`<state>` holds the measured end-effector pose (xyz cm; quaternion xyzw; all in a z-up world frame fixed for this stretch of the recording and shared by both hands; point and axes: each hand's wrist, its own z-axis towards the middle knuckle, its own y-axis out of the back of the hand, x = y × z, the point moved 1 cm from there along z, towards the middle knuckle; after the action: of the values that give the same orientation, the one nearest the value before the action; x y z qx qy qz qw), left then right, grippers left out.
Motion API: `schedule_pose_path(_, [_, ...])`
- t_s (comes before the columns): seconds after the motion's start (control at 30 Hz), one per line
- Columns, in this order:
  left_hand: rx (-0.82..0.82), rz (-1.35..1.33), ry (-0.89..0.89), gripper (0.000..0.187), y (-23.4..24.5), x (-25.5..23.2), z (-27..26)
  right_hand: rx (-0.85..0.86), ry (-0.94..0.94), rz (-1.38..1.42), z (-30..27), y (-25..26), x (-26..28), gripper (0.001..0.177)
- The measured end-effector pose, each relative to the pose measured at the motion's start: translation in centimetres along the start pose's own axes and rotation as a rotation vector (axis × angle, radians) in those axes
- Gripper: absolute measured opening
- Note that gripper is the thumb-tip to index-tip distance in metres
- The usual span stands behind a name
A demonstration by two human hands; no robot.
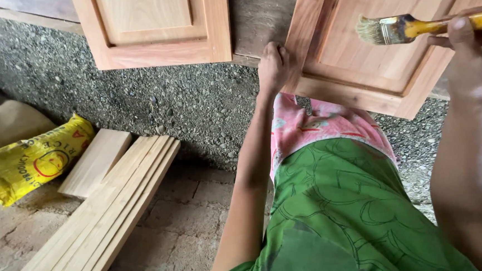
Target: Staining wooden cabinet doors using a brush and wood stain
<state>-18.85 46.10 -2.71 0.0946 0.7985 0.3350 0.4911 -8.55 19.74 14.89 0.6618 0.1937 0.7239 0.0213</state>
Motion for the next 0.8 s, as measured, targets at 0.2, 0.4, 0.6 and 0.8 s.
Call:
schedule_pose_path(0.2, [-0.173, -0.220, 0.165, 0.023, 0.9, 1.1, 1.7, -0.050, -0.079, 0.038, -1.2, 1.1, -1.0, 0.032])
schedule_pose_path(0.4, [-0.090, -0.202, 0.051, 0.040, 2.6, -0.8, 0.6, -0.022, 0.039, -0.013, -1.5, 1.6, -1.2, 0.032])
schedule_pose_path(0.6, [-0.314, -0.020, -0.260, 0.034, 0.0, -3.1, -2.8, -0.041, -0.060, 0.002, -1.2, 1.3, 0.1, 0.032])
schedule_pose_path(0.8, [-0.010, 0.079, -0.240, 0.048, 0.8, -4.0, -1.1, -0.011, 0.012, 0.041, -0.1, -1.0, 0.6, 0.021])
